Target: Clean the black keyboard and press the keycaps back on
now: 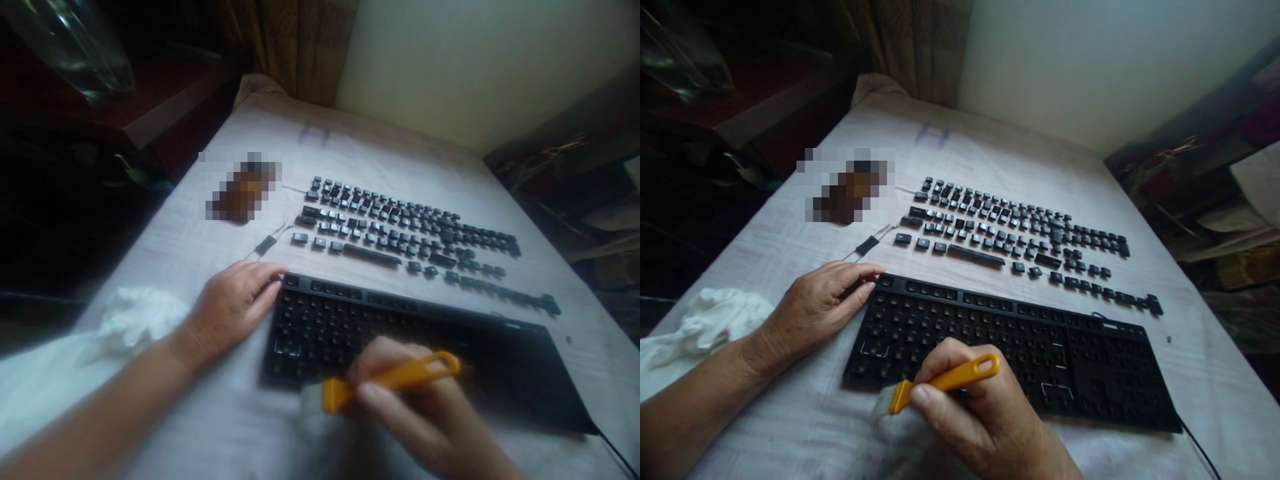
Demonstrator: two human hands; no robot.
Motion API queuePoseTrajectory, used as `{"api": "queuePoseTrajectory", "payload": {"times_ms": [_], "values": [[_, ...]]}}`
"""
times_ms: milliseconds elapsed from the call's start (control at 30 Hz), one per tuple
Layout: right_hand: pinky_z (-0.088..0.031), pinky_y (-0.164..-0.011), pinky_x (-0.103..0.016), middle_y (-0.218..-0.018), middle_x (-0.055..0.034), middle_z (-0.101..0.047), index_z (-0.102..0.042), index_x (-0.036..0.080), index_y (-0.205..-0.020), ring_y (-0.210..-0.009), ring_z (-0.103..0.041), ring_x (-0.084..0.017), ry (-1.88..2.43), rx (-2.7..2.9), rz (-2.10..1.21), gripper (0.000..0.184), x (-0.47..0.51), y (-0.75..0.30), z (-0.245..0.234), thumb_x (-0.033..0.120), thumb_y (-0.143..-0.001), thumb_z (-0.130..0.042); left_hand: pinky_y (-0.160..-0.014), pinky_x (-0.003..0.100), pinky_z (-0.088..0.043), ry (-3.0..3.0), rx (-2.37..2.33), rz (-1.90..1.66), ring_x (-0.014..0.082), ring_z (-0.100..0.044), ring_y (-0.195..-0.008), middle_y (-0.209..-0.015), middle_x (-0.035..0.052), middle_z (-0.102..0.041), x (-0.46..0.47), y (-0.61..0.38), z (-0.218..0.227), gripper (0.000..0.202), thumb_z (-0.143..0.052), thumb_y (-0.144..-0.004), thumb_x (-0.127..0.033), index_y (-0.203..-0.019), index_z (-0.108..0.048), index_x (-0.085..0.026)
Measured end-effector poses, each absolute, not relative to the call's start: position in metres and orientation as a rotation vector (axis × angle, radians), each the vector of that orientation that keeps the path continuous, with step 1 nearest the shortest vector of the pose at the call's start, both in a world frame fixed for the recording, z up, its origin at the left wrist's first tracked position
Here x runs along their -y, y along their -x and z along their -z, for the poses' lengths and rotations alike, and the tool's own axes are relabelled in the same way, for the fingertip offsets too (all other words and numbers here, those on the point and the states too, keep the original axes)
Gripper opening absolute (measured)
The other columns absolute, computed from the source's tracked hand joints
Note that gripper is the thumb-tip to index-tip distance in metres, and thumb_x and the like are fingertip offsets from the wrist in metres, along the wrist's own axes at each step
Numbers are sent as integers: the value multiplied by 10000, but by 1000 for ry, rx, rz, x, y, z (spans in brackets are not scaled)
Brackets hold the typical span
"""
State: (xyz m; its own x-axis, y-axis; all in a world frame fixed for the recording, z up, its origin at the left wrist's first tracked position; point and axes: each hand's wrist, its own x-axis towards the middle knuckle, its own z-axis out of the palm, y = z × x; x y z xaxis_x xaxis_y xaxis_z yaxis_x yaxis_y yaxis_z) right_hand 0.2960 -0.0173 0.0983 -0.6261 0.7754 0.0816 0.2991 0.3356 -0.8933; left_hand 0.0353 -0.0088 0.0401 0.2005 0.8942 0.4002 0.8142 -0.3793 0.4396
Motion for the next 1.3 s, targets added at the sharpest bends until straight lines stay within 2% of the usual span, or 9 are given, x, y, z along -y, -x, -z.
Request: {"api": "queuePoseTrajectory", "payload": {"times_ms": [267,500,600,733,833,933,1067,1200,1300], "values": [[-494,-496,-178,-662,5,-679,-625,197,-828,-529,-641,-114,1014,2120,-960,103,13,-304,-95,156,-906,-571,-828,308,-530,-2302,-1690,-875,191,-683,-905,-1003,44,-731,10,-34,-42,237,-464,-996,-278,-1115,-652,-198],[-478,-508,-176,-653,19,-628,-597,208,-781,-550,-606,-108,1008,2140,-1198,178,20,-311,-98,181,-940,-521,-842,305,-524,-2298,-1683,-869,189,-679,-918,-1013,45,-729,9,-34,-43,242,-461,-1000,-288,-1125,-648,-196],[-485,-524,-172,-686,22,-635,-603,220,-829,-569,-608,-105,1055,2023,-1076,158,19,-314,-91,182,-957,-520,-826,305,-525,-2293,-1690,-857,189,-679,-908,-1002,42,-726,9,-34,-43,248,-456,-1002,-299,-1121,-649,-198],[-459,-493,-172,-653,23,-636,-606,203,-830,-516,-595,-95,1042,2143,-932,150,15,-312,-93,136,-932,-518,-816,302,-523,-2285,-1685,-865,185,-679,-894,-987,37,-725,9,-34,-43,242,-458,-1000,-296,-1113,-650,-201],[-424,-465,-175,-600,30,-606,-584,199,-774,-480,-564,-88,1001,2269,-994,175,15,-311,-100,121,-914,-512,-812,310,-524,-2280,-1685,-878,192,-681,-897,-995,41,-727,9,-34,-43,243,-464,-995,-303,-1108,-653,-200],[-439,-489,-186,-617,25,-609,-576,207,-775,-511,-574,-98,980,2225,-1077,184,17,-315,-102,146,-931,-498,-817,321,-529,-2266,-1690,-859,201,-683,-909,-1013,49,-728,9,-34,-43,251,-464,-992,-309,-1113,-655,-199],[-425,-470,-197,-619,19,-597,-582,201,-779,-499,-558,-103,1075,2121,-985,193,16,-318,-98,171,-945,-490,-829,334,-538,-2257,-1689,-855,205,-685,-910,-1015,53,-728,9,-34,-43,258,-465,-987,-313,-1121,-654,-199],[-425,-465,-195,-601,17,-597,-588,199,-744,-501,-554,-109,1017,2198,-1196,206,15,-318,-99,178,-931,-505,-836,346,-545,-2243,-1697,-856,211,-687,-918,-1023,55,-731,9,-33,-42,270,-458,-986,-331,-1125,-655,-210],[-436,-474,-193,-634,8,-607,-594,196,-766,-527,-563,-113,1069,2073,-1168,206,14,-318,-100,206,-950,-501,-834,346,-546,-2253,-1697,-851,212,-687,-912,-1014,59,-731,9,-33,-42,272,-459,-988,-331,-1124,-655,-201]]}}
